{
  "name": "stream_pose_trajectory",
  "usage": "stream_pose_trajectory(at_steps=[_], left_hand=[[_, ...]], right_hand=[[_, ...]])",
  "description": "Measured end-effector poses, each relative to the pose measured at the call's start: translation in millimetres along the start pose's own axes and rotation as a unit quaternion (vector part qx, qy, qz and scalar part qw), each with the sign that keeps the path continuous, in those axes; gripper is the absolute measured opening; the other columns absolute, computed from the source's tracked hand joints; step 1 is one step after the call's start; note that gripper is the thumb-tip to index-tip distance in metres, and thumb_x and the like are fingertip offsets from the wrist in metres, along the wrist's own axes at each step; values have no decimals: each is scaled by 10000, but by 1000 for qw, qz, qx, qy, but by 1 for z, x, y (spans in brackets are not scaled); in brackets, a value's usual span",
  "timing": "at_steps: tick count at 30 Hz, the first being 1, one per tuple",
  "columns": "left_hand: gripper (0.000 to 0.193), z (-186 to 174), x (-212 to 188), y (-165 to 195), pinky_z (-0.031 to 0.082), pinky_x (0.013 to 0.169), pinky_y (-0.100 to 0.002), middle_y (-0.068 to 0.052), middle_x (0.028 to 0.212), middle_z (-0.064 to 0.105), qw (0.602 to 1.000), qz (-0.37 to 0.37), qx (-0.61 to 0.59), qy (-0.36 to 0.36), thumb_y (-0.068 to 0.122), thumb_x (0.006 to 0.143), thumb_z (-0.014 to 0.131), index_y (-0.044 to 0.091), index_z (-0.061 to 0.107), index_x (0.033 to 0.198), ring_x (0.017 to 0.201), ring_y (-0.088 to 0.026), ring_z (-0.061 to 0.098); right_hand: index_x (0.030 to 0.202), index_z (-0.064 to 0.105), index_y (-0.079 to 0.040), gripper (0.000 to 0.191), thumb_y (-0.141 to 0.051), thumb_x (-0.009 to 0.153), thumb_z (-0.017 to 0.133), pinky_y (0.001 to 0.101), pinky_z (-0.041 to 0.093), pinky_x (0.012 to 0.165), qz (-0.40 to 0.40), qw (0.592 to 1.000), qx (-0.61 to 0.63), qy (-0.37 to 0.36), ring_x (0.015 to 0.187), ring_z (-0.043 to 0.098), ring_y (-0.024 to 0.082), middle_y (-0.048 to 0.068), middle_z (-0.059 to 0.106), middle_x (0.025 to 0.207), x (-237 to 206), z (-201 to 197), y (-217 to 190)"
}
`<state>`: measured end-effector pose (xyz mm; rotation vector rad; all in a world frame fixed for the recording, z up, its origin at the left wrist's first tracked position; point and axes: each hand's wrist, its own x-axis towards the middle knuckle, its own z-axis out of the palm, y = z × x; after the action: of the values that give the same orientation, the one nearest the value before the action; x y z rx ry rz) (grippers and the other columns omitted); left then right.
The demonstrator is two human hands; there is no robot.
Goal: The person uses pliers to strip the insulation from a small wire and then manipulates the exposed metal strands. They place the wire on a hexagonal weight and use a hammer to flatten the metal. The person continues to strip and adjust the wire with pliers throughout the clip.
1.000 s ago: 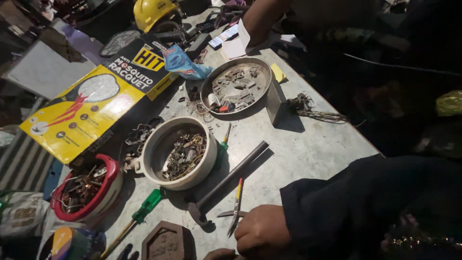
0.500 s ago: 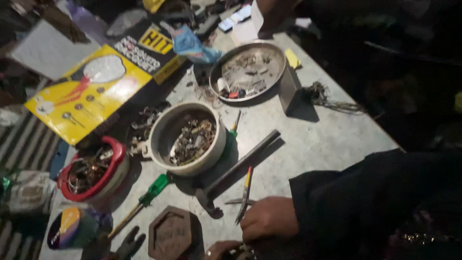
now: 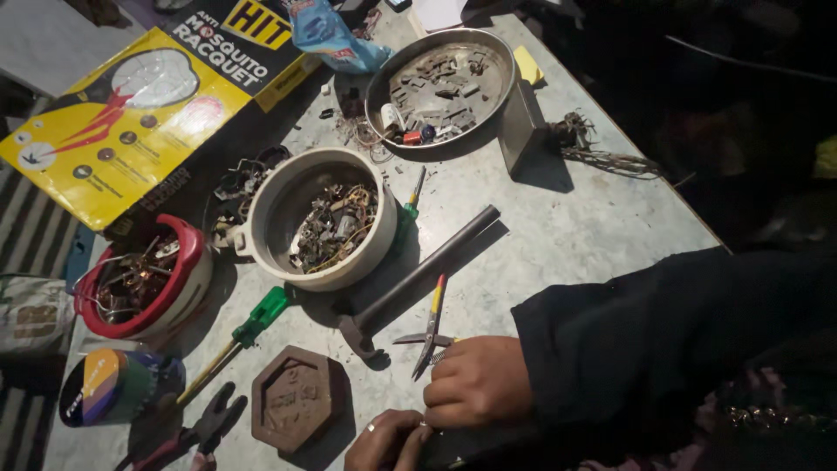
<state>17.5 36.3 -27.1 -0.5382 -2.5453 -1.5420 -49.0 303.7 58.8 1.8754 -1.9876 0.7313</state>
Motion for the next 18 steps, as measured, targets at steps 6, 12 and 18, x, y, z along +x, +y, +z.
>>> stream_pose_trajectory(at_steps=[6,12,18], left_hand=[[142,-6,1,15,584,618,-277,-86,733,745,999,19,45,-17,27,762,845,47,733,847,663,-149,754],[144,-5,0,30,569,568,-266,-82,695,728,998,-56,16,8,12,714,863,42,748,797,602,-140,732],[174,1,-3,32,636,608,-253,-83,758,774,991,-115,-40,54,9,704,868,22,763,843,669,-136,804]], right_hand=[[1059,648,-36,255,-208,875,611,436,525,805,28,996,85,-18,923,648,316,106,633,1004,1,1,2],[1057,647,-49,231,-212,893,647,434,532,787,56,993,103,-13,934,649,329,117,633,1022,1,8,6],[1034,653,-72,196,-191,881,675,435,541,773,92,990,106,11,958,675,329,109,651,1035,-2,13,5]])
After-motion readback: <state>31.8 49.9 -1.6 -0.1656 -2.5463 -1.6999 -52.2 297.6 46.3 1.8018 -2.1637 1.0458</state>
